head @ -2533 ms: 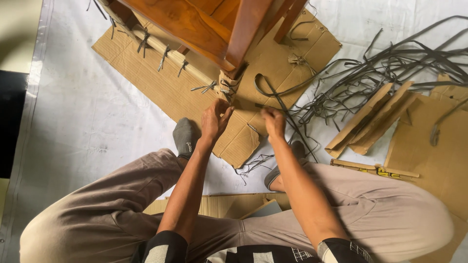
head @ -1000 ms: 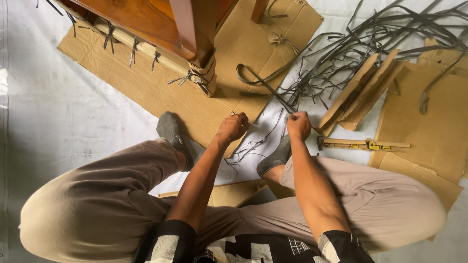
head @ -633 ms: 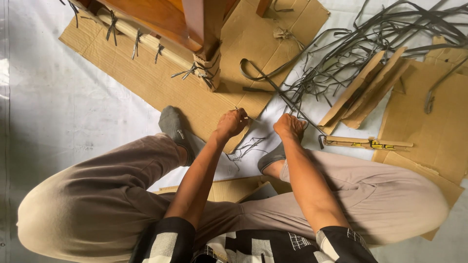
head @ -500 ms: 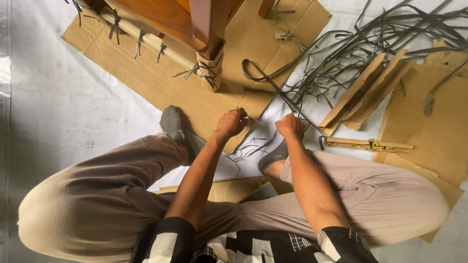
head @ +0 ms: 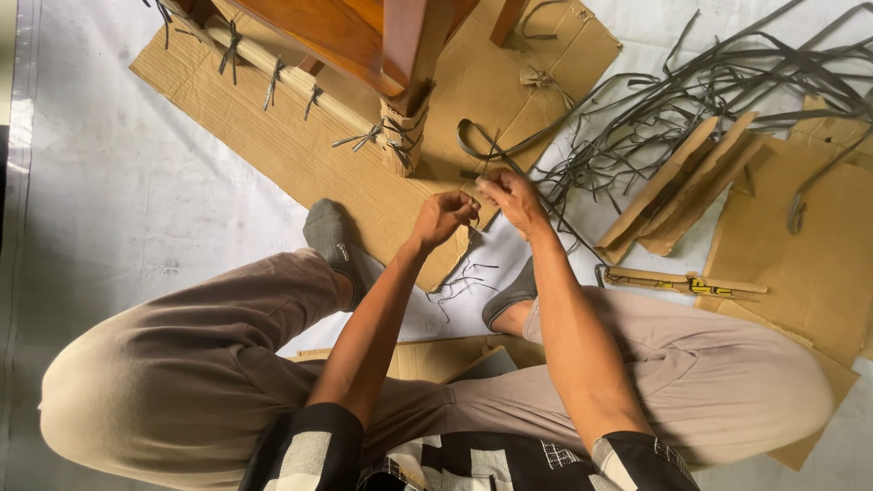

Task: Wrap the legs of a wooden chair with cardboard and secure them using plastic ties.

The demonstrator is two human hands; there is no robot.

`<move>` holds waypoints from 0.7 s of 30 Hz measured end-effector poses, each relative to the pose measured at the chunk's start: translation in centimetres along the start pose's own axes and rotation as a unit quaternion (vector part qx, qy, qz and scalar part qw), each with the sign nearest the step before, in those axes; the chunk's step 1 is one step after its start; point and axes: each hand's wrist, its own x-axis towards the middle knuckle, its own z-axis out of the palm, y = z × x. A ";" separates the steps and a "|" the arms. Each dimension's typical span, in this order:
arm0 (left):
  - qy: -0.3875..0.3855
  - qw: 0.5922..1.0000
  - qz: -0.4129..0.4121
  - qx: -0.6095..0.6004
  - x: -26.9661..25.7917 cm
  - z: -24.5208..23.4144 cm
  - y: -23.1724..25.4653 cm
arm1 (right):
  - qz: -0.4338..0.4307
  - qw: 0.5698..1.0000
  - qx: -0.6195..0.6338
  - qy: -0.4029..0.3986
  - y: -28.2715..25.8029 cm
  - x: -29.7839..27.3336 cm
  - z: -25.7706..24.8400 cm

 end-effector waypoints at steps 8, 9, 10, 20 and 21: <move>0.135 0.967 -0.042 -0.211 1.0 -2.0 -2.9 | 0.081 0.994 0.024 -0.072 3.5 0.2 2.8; 0.147 0.968 -0.054 -0.195 1.1 -2.5 -3.5 | 0.088 0.993 0.046 -0.071 3.3 0.0 3.0; 0.151 0.967 -0.053 -0.198 1.1 -2.9 -3.7 | 0.089 0.992 0.044 -0.074 3.6 0.3 3.1; 0.340 0.866 -0.033 -0.366 1.7 -9.6 -2.5 | 0.217 0.967 0.042 0.127 9.9 3.9 -0.6; 0.373 0.847 -0.023 -0.378 2.0 -10.6 -2.7 | 0.231 0.950 0.078 0.197 11.7 4.8 -1.7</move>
